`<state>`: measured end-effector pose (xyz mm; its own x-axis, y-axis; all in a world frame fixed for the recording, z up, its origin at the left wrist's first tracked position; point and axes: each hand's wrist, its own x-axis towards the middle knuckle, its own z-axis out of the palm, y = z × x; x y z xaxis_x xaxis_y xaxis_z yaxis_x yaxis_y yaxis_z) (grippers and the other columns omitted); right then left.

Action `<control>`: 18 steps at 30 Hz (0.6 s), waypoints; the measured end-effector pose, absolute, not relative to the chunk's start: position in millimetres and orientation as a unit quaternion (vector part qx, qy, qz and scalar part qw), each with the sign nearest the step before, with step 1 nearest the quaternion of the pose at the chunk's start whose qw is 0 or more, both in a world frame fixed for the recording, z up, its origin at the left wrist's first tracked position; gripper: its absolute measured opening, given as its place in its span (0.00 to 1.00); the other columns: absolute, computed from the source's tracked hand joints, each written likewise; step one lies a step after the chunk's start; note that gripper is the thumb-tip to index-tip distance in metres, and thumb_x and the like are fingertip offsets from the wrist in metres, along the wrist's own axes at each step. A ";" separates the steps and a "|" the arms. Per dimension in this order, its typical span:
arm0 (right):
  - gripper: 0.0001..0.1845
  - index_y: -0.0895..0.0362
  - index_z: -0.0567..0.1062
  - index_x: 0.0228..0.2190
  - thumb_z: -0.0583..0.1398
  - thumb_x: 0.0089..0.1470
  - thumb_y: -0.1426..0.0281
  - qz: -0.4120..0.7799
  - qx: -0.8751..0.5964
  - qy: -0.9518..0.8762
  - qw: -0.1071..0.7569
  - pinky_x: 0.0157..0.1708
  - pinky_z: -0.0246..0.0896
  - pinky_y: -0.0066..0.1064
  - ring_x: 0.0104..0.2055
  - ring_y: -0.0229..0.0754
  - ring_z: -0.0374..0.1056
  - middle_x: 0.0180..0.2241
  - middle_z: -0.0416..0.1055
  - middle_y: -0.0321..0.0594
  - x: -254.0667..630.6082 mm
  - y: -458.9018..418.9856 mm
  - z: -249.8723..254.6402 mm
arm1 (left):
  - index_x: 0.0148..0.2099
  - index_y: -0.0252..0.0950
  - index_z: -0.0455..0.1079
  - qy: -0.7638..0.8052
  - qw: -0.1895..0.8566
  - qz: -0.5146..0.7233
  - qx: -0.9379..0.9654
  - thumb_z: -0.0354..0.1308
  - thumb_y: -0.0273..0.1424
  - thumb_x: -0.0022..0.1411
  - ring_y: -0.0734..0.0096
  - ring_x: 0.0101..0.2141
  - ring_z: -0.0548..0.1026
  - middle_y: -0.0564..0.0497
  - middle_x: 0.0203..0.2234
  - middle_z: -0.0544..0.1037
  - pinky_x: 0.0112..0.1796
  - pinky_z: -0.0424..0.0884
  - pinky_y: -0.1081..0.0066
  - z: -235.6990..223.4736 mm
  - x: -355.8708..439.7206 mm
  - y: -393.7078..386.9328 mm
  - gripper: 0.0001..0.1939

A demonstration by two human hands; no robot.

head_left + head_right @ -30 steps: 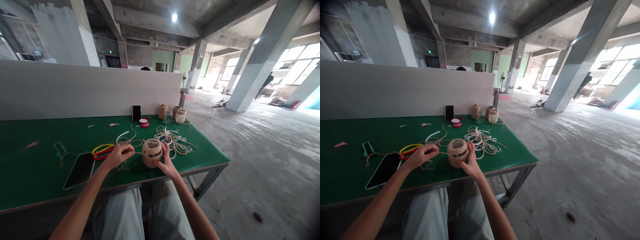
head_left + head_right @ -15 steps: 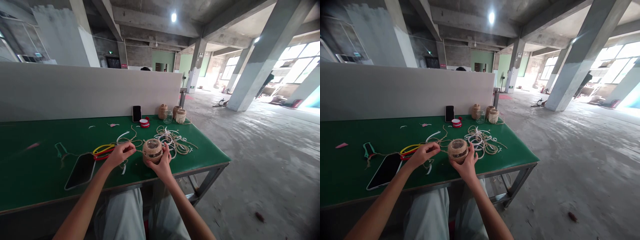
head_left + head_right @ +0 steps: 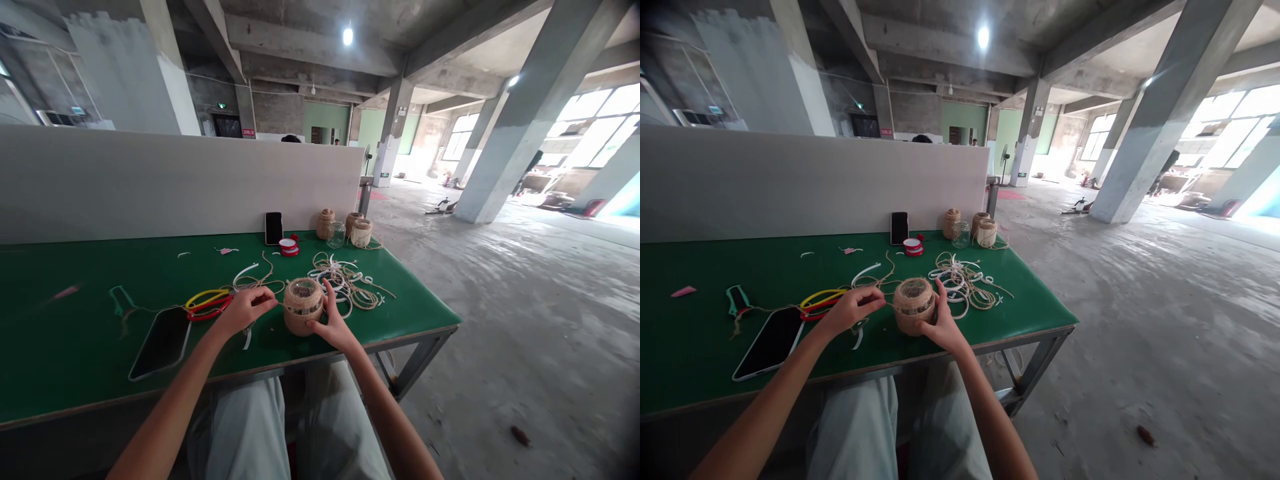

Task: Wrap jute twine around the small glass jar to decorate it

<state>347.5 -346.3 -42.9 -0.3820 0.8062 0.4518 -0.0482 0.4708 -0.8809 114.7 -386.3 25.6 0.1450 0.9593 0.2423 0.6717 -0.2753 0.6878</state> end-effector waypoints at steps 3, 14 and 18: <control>0.58 0.50 0.36 0.63 0.66 0.41 0.61 0.404 -0.313 -0.713 0.480 0.59 0.43 0.49 0.64 0.53 0.47 0.62 0.50 0.48 346.1 -353.0 -44.2 | 0.31 0.35 0.69 0.564 0.212 0.332 0.726 0.52 0.42 0.59 0.73 0.24 0.65 0.54 0.23 0.70 0.26 0.61 0.74 24.8 115.1 -385.0 0.16; 0.66 0.48 0.30 0.62 0.69 0.35 0.61 0.274 -0.473 -0.692 0.472 0.55 0.44 0.56 0.55 0.58 0.59 0.53 0.61 0.45 318.7 -365.0 -42.4 | 0.31 0.35 0.68 0.578 0.206 0.323 0.720 0.52 0.45 0.59 0.74 0.24 0.63 0.55 0.22 0.67 0.26 0.58 0.74 27.3 117.7 -387.3 0.17; 0.63 0.47 0.30 0.62 0.67 0.38 0.65 0.281 -0.453 -0.714 0.454 0.57 0.40 0.55 0.55 0.56 0.60 0.53 0.63 0.42 330.2 -360.6 -41.6 | 0.30 0.35 0.67 0.575 0.209 0.323 0.722 0.53 0.46 0.58 0.74 0.24 0.63 0.56 0.22 0.67 0.26 0.58 0.74 25.9 118.2 -385.3 0.18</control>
<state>330.2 -360.6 -41.6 -0.1783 0.9018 0.3937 0.3913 0.4321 -0.8125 118.2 -385.3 25.9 0.1291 0.9658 0.2250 0.6953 -0.2500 0.6738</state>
